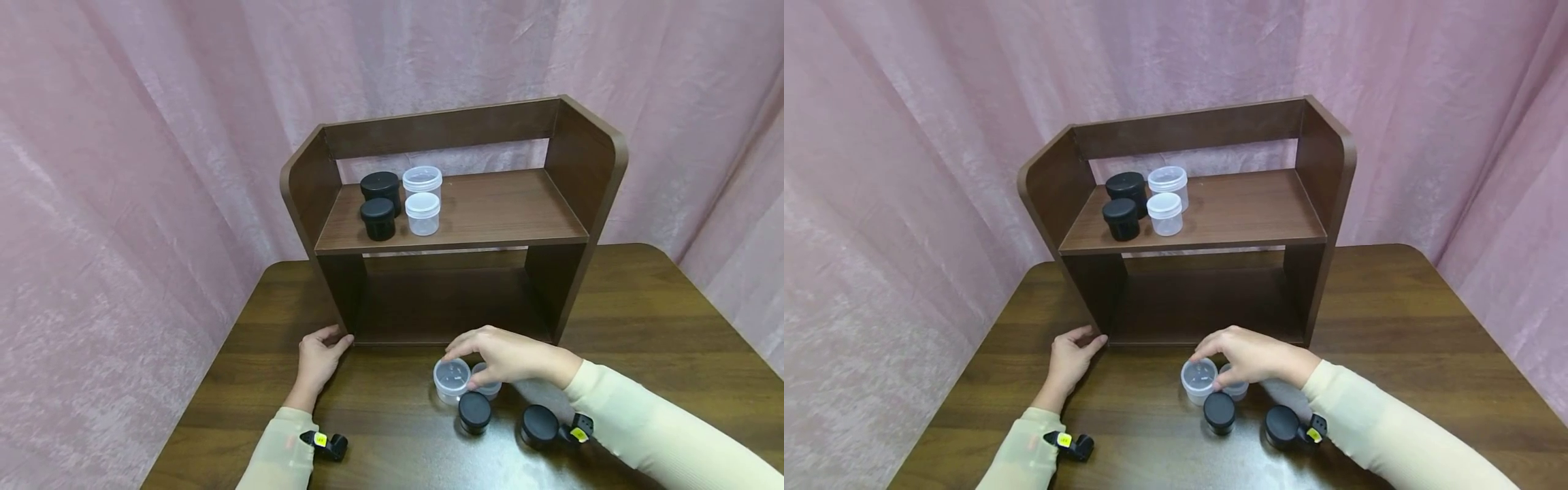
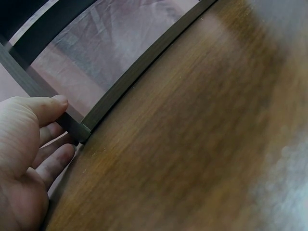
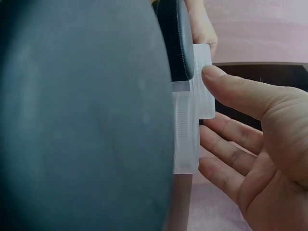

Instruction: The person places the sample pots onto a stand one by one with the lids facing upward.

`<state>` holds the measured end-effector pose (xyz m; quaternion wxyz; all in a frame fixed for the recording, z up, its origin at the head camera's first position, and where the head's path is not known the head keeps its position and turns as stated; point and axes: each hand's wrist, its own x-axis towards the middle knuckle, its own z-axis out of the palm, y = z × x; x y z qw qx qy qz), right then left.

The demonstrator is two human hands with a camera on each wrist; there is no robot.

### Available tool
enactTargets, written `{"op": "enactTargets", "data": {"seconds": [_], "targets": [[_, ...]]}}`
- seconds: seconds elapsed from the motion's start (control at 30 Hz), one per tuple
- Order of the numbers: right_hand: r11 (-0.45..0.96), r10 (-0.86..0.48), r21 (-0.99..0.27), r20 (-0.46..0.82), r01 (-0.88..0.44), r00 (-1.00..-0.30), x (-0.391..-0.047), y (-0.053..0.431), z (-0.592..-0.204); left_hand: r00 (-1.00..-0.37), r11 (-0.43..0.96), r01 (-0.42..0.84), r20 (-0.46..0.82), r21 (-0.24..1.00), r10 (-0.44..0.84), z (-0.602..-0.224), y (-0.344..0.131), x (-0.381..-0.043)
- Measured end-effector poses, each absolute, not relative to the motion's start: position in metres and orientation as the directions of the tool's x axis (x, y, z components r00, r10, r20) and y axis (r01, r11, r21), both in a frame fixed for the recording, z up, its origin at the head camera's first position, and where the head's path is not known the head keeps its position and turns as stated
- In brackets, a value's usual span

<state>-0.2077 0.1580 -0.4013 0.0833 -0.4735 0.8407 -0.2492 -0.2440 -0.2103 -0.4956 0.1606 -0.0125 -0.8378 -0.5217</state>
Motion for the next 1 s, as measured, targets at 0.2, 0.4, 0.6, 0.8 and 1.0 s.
{"op": "enactTargets", "data": {"seconds": [0.2, 0.4, 0.6, 0.8, 1.0], "targets": [[0.432, -0.835, -0.490, 0.102, -0.758, -0.541, -0.210, 0.157, -0.402, -0.951, 0.465, 0.184, 0.277, 0.866, -0.140, -0.494, -0.210, -0.245], [0.435, -0.828, -0.478, 0.122, -0.764, -0.548, -0.215, 0.159, -0.405, -0.953, 0.462, 0.172, 0.265, 0.870, -0.146, -0.494, -0.209, -0.244], [0.444, -0.817, -0.474, 0.133, -0.760, -0.561, -0.218, 0.160, -0.406, -0.951, 0.465, 0.183, 0.276, 0.866, -0.140, -0.494, -0.209, -0.244], [0.450, -0.814, -0.475, 0.130, -0.756, -0.566, -0.220, 0.160, -0.408, -0.951, 0.464, 0.175, 0.270, 0.869, -0.148, -0.495, -0.210, -0.244], [0.455, -0.809, -0.480, 0.129, -0.750, -0.573, -0.220, 0.158, -0.410, -0.948, 0.447, 0.184, 0.278, 0.875, -0.154, -0.496, -0.210, -0.244]]}}
